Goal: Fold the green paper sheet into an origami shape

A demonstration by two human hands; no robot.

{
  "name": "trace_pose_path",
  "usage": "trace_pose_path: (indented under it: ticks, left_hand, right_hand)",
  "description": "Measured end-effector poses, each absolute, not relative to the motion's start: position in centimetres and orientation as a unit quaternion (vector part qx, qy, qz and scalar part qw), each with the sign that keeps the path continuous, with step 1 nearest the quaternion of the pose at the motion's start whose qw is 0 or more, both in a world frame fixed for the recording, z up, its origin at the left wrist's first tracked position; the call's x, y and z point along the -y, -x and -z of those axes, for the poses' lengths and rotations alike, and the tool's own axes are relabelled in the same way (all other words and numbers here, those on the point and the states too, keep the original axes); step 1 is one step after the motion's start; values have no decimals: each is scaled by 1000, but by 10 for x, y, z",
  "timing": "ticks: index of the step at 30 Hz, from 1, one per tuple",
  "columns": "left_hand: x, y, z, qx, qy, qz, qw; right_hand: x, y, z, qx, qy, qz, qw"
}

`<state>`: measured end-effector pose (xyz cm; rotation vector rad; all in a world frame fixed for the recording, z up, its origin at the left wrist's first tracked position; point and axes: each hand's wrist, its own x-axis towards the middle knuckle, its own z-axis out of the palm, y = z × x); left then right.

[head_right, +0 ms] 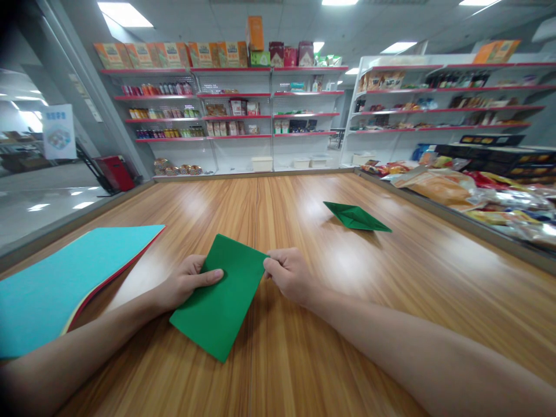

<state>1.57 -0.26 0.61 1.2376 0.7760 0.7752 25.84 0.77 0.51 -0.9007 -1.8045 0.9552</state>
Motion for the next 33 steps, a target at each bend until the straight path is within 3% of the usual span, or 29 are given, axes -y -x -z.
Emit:
trace_pose_path:
  ticks: [14, 33]
  left_hand:
    - [7, -18, -8, -347, -547, -355, 674]
    - [3, -14, -6, -349, -595, -290, 663]
  right_hand:
    - [-9, -258, -4, 690, 338, -487, 415]
    - [-4, -256, -13, 770, 349, -359, 396]
